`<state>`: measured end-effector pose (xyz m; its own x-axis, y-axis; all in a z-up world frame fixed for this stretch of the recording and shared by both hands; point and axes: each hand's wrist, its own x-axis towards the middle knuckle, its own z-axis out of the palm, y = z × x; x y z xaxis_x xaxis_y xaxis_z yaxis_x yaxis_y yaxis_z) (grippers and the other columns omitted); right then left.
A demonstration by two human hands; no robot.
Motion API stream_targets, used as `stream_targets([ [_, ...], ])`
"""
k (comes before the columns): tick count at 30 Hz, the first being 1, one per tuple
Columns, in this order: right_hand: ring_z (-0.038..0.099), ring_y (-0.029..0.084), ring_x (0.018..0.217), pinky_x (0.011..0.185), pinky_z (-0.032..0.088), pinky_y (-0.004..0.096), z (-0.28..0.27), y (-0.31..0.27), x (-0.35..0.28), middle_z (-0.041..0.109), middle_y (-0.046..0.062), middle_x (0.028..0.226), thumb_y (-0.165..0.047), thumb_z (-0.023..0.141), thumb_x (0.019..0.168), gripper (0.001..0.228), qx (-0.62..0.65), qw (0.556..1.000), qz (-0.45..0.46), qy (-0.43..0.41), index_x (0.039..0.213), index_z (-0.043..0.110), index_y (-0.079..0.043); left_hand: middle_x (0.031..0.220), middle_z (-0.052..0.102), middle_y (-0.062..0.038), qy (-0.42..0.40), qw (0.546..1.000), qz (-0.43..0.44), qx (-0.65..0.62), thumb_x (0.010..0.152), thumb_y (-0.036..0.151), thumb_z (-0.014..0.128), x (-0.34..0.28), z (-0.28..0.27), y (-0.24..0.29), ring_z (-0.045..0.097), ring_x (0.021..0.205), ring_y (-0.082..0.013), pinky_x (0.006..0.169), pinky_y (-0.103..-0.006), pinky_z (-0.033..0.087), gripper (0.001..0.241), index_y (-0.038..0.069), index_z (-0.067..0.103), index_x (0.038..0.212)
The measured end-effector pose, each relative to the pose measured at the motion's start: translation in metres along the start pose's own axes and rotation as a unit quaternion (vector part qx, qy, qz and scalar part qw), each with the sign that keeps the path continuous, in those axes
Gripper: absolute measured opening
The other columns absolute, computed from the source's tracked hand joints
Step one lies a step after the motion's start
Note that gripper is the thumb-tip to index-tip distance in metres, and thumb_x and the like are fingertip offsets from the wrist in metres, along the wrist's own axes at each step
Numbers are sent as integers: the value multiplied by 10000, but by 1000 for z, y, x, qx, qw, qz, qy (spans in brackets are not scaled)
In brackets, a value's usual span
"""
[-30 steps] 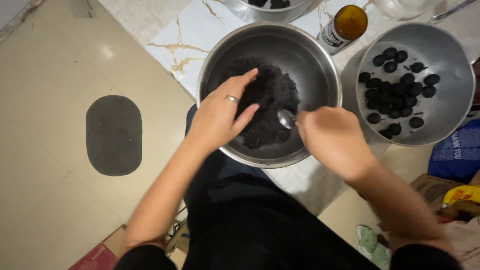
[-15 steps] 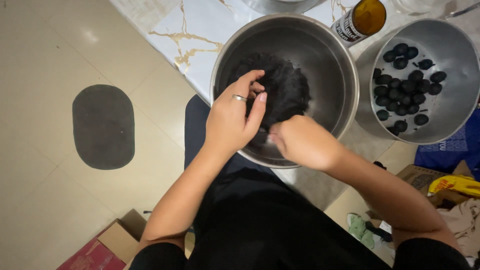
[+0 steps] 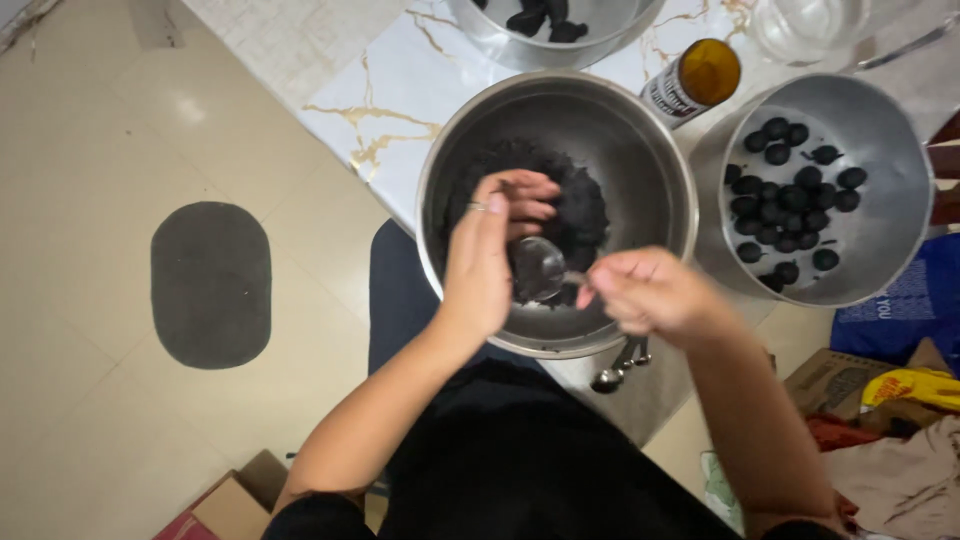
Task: The recorder is mixing and portioning dark dough in a bowl using their hands and a measuring spoon.
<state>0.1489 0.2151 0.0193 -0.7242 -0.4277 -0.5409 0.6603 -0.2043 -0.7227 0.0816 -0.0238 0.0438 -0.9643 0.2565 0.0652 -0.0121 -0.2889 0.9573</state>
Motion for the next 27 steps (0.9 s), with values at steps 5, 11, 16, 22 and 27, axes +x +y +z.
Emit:
stream_targets([
  [5, 379, 24, 526, 465, 299, 250, 54, 5, -20, 467, -57, 597, -166, 576, 1052, 239, -349, 899, -189, 186, 889, 701, -42, 984, 748, -121, -10, 999, -28, 29, 1132, 321, 289, 1, 29, -3, 698, 812, -191, 752, -303, 555, 509, -25, 663, 1116],
  [11, 376, 45, 443, 430, 292, 281, 63, -3, -27, 433, -18, 472, -172, 591, 1002, 222, -403, 848, -173, 299, 844, 713, -75, 913, 772, -143, -9, 995, 14, 94, 1136, 315, 310, 12, 30, -18, 775, 876, -237, 830, -329, 584, 532, -37, 691, 1018],
  [16, 415, 15, 497, 461, 346, 248, 46, 6, -22, 453, -41, 508, -185, 583, 1037, 240, -361, 859, -186, 311, 863, 699, -68, 1143, 747, -193, -22, 966, -122, -227, 1124, 341, 279, 13, 31, -19, 704, 1101, -279, 1036, -382, 518, 501, -27, 619, 1144],
  [22, 381, 64, 499, 466, 304, 291, 59, 11, -22, 452, 29, 529, -151, 610, 1015, 202, -369, 854, -167, 326, 866, 704, -53, 1564, 518, -215, -34, 994, 82, 68, 1136, 414, 338, 0, 49, -1, 495, 1457, -353, 1278, -421, 370, 505, 26, 555, 1376],
  [27, 603, 81, 581, 532, 448, 286, 46, 25, -22, 601, 137, 641, -53, 602, 951, 85, -427, 792, -360, 248, 885, 647, -22, 1647, 356, -198, -66, 815, 292, 496, 967, 557, 491, -3, 57, 8, 287, 1570, -437, 1277, -639, 160, 596, 206, 568, 1443],
])
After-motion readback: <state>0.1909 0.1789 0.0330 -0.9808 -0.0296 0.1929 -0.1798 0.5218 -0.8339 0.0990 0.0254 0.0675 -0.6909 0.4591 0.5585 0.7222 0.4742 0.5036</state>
